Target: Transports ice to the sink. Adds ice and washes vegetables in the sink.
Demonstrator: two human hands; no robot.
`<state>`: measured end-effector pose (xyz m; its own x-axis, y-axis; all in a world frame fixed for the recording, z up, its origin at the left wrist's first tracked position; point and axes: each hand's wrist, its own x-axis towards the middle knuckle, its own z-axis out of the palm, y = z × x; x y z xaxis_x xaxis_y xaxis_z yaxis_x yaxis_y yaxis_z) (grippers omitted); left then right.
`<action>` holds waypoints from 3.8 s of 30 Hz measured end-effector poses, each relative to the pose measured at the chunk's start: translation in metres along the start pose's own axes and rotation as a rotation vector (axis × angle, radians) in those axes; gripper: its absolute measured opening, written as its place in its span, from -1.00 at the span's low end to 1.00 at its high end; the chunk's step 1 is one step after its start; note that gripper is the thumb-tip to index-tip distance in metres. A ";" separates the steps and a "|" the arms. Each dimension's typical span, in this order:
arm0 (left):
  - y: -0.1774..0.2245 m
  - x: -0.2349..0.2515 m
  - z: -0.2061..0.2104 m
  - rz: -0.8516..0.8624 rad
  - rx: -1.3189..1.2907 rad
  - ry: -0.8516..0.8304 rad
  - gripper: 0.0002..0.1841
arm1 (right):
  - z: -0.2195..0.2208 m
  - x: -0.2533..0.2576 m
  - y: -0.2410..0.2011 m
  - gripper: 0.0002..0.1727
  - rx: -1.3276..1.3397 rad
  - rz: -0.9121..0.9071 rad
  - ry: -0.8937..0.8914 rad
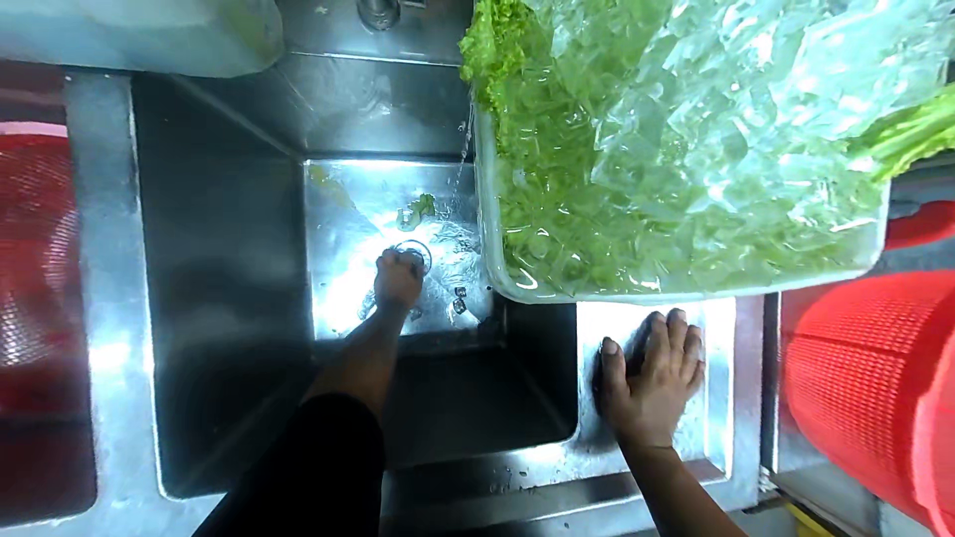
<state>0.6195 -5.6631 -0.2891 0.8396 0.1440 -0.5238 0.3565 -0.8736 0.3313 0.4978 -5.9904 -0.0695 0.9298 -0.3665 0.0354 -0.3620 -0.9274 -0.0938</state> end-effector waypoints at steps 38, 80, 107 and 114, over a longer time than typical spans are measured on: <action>0.219 -0.154 -0.270 0.708 -0.256 0.606 -0.57 | -0.004 0.003 -0.006 0.03 -0.052 0.068 -0.020; 0.301 0.016 -0.339 0.653 0.182 0.449 -0.29 | 0.007 -0.003 -0.003 0.05 -0.061 0.070 -0.020; 0.350 0.005 -0.374 0.389 0.205 0.321 -0.50 | 0.006 -0.003 -0.002 0.04 -0.077 0.085 -0.059; 0.359 0.037 -0.365 1.162 0.176 0.288 -0.36 | 0.006 -0.002 -0.001 0.04 -0.084 0.072 -0.012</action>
<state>0.9286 -5.8012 0.0969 0.6902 -0.6902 0.2174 -0.7133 -0.5983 0.3649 0.4968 -5.9883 -0.0758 0.9015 -0.4323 0.0198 -0.4321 -0.9017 -0.0123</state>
